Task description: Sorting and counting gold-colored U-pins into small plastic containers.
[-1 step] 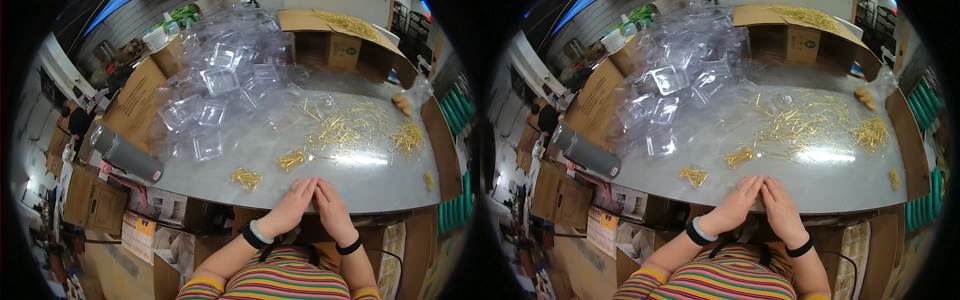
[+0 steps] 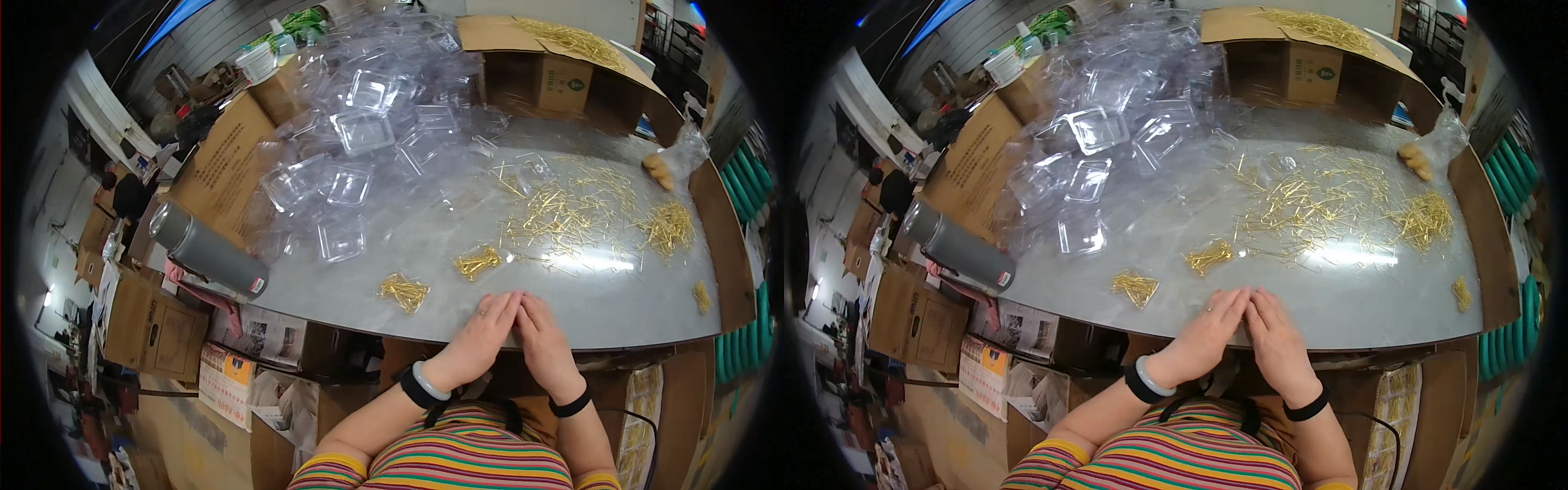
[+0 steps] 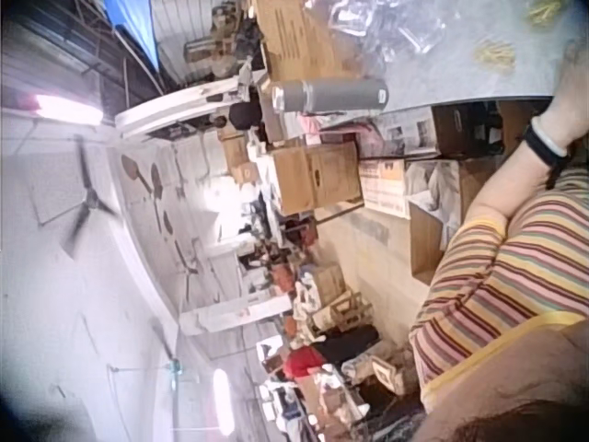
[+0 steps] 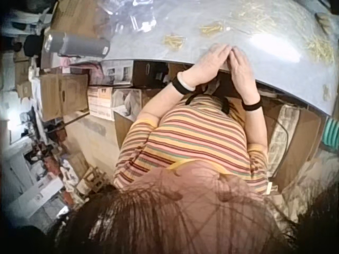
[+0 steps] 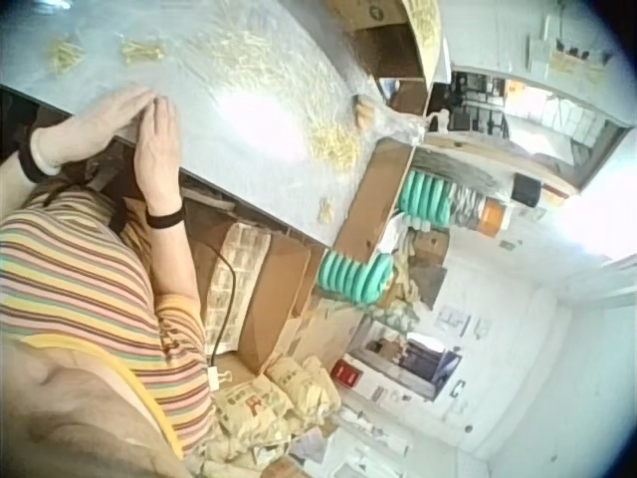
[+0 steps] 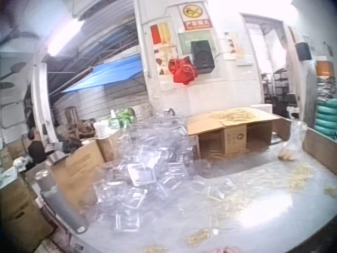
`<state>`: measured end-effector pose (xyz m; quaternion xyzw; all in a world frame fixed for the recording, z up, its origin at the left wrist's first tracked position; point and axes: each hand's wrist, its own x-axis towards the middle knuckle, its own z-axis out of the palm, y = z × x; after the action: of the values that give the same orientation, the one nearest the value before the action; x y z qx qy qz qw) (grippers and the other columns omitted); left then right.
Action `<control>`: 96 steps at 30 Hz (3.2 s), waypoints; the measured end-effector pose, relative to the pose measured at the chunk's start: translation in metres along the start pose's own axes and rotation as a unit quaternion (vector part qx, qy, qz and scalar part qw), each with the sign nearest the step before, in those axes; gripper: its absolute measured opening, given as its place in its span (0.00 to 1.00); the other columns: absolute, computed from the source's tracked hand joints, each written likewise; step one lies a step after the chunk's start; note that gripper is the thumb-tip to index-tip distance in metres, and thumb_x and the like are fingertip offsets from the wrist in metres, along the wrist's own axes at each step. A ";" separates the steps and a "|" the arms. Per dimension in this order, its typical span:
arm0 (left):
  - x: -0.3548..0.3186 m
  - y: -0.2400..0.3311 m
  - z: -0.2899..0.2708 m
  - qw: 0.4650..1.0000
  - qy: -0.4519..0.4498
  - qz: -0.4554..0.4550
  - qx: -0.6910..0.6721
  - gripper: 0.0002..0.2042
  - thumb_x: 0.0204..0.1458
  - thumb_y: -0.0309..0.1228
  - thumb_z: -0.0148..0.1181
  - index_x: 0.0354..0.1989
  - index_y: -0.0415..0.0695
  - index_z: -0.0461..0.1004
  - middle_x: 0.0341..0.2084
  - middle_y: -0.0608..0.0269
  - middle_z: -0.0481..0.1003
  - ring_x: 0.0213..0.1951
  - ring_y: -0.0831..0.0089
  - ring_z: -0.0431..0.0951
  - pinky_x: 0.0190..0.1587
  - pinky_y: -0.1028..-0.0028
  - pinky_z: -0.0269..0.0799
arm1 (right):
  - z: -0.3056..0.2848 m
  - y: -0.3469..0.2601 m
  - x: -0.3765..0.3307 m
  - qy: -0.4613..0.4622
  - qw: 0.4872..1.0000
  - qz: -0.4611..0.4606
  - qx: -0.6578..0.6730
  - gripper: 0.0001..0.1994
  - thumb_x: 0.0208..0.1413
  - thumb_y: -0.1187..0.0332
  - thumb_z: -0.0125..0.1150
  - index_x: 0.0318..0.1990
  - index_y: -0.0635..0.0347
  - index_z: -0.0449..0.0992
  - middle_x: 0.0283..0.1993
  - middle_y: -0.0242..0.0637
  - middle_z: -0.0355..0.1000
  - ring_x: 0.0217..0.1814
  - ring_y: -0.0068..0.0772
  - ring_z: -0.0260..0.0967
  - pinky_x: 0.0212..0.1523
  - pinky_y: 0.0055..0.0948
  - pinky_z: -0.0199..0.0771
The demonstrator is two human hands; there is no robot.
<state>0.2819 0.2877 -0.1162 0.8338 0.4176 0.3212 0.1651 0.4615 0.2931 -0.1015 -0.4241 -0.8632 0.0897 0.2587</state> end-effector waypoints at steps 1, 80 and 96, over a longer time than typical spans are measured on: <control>0.000 0.002 0.002 1.000 0.001 -0.002 0.002 0.30 0.54 0.16 0.49 0.68 0.29 0.55 0.61 0.37 0.62 0.63 0.41 0.62 0.66 0.55 0.61 | 0.000 -0.001 0.001 -0.001 1.000 -0.003 0.001 0.21 0.57 0.79 0.56 0.59 0.71 0.69 0.63 0.52 0.66 0.68 0.55 0.63 0.66 0.44 0.66; 0.103 -0.109 -0.131 0.683 0.106 -0.487 -0.533 0.10 0.62 0.26 0.55 0.33 0.29 0.70 0.42 0.30 0.75 0.45 0.45 0.82 0.45 0.58 0.85 | -0.002 0.021 0.000 0.139 0.984 0.042 0.103 0.16 0.53 0.76 0.65 0.50 0.59 0.76 0.57 0.48 0.70 0.62 0.55 0.66 0.62 0.45 0.70; -0.004 0.005 -0.070 0.727 0.093 -0.333 -0.594 0.06 0.66 0.28 0.53 0.39 0.37 0.71 0.46 0.50 0.77 0.51 0.59 0.80 0.52 0.60 0.81 | -0.026 -0.032 0.040 0.229 0.903 0.154 0.329 0.11 0.56 0.73 0.67 0.45 0.65 0.77 0.41 0.37 0.69 0.30 0.23 0.68 0.31 0.24 0.71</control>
<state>0.2359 0.2814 -0.0631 0.3387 0.4056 0.5043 0.6830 0.4328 0.3028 -0.0528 -0.4515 -0.6251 0.3079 0.5573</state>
